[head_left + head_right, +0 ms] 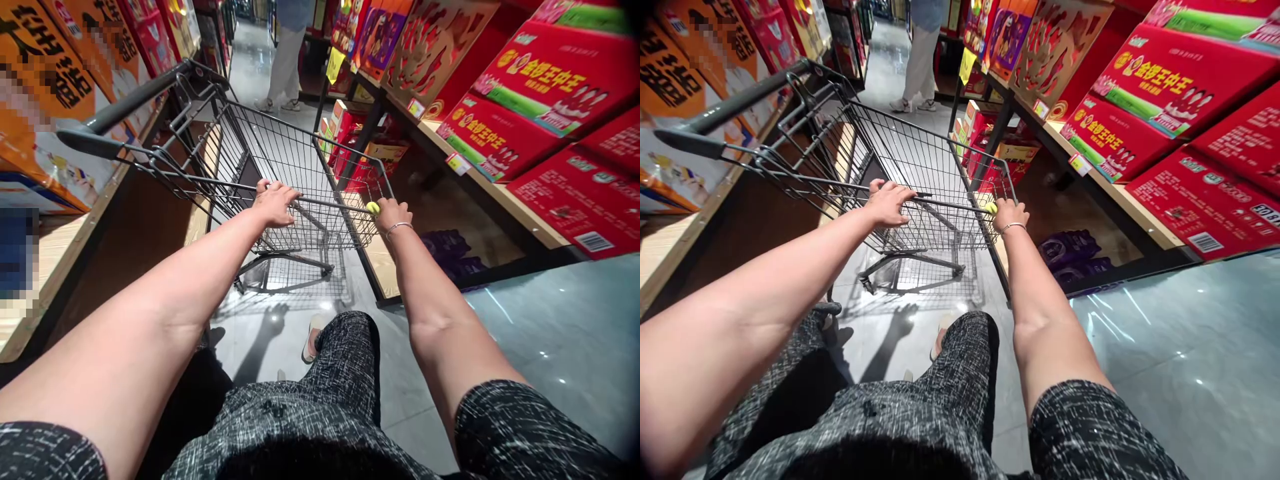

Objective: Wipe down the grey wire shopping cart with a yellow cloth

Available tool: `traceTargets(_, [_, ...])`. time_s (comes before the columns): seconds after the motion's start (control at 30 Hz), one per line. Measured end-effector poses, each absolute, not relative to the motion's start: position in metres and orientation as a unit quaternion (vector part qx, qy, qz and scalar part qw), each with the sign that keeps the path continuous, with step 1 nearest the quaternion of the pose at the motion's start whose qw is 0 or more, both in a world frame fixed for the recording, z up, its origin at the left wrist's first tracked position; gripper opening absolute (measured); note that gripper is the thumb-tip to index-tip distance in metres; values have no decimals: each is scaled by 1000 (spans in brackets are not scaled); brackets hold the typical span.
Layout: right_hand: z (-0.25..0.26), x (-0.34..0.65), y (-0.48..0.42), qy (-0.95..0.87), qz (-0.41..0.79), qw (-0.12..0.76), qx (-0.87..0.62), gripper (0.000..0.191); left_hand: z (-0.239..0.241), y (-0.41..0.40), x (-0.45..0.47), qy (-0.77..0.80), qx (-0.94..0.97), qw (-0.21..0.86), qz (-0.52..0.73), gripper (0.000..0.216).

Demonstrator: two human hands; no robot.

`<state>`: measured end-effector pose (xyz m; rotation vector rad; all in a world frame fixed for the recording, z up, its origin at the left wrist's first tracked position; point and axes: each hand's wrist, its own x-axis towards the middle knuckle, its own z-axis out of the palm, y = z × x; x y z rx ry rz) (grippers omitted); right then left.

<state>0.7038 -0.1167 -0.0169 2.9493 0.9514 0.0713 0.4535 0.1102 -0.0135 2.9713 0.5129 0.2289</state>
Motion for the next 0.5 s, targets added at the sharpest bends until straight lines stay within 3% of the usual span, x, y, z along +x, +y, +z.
traceTargets(0.2, [-23, 663, -117, 328, 35, -39, 943, 41, -13, 120, 453, 189, 978, 79, 26, 80])
traceTargets(0.37, [-35, 632, -123, 352, 96, -81, 927, 48, -14, 99, 472, 148, 985, 91, -6, 72])
traceTargets(0.5, [-77, 623, -119, 473, 198, -119, 850, 49, -11, 87, 482, 153, 983, 102, 3, 64])
